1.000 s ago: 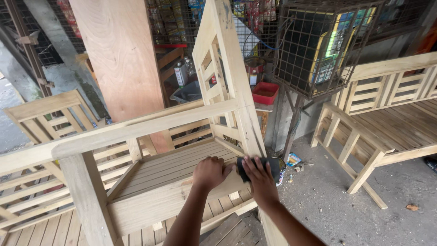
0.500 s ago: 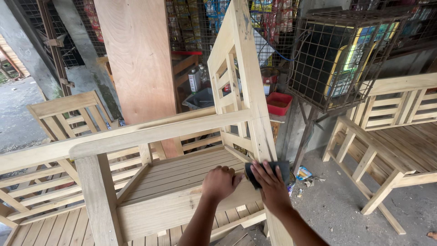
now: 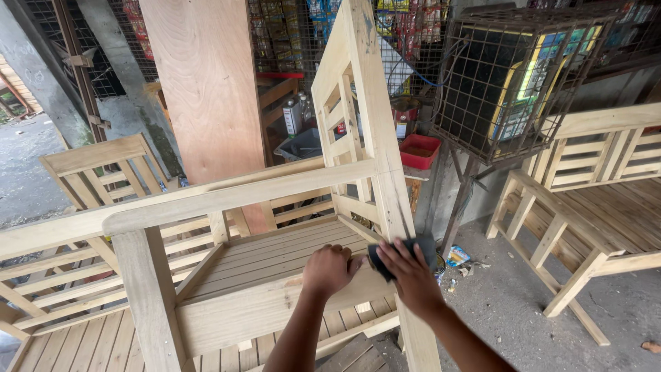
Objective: The person sands a wooden chair frame with a sanding block, rubbing the armrests, backrest and edges of the chair. They rotate and reposition the chair between sections to reach different surfaces, working over the armrests, side rails and top rails.
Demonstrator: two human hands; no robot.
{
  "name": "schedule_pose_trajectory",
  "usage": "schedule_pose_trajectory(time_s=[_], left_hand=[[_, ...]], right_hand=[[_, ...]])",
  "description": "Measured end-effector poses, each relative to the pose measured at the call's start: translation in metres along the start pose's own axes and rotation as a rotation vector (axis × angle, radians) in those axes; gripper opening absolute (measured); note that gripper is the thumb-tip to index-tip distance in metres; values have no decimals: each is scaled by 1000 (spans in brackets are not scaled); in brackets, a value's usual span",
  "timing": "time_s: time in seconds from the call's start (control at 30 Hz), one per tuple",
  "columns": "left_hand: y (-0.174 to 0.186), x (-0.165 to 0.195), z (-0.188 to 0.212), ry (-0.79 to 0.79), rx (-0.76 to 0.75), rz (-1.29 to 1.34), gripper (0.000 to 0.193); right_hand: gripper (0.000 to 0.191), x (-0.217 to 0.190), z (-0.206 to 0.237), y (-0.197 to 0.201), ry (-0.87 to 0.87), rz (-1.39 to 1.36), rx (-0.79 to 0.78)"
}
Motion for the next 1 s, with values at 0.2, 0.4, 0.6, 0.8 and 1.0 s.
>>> schedule_pose_trajectory(time_s=[0.2,0.4,0.6,0.8,1.0], left_hand=[[7,0,0,83,-24,52,62],[10,-7,-1,170,-47,130,60],[6,-13,-2,215,-65,161,63],[8,-14,-4,209,-36,181,63],[14,-12,-1,228,-12,229,57]], right_hand=[[73,27,-89,33,-53,-110,163],[76,-13,-21,17,-94,-38,124],[73,8,-42,23,8,5,109],[69,22,-96,35,-94,-114,183],[74,1,-36,18,-82,-39,84]])
Point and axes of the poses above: each hand's wrist, its own z-axis away from the middle knuckle, its own y-axis out of the back of the hand, x = y × z, the point moved 6 cm from there along -z, towards the middle knuckle, and after that the axes turned 9 degrees about z, right-handed, at the moved point
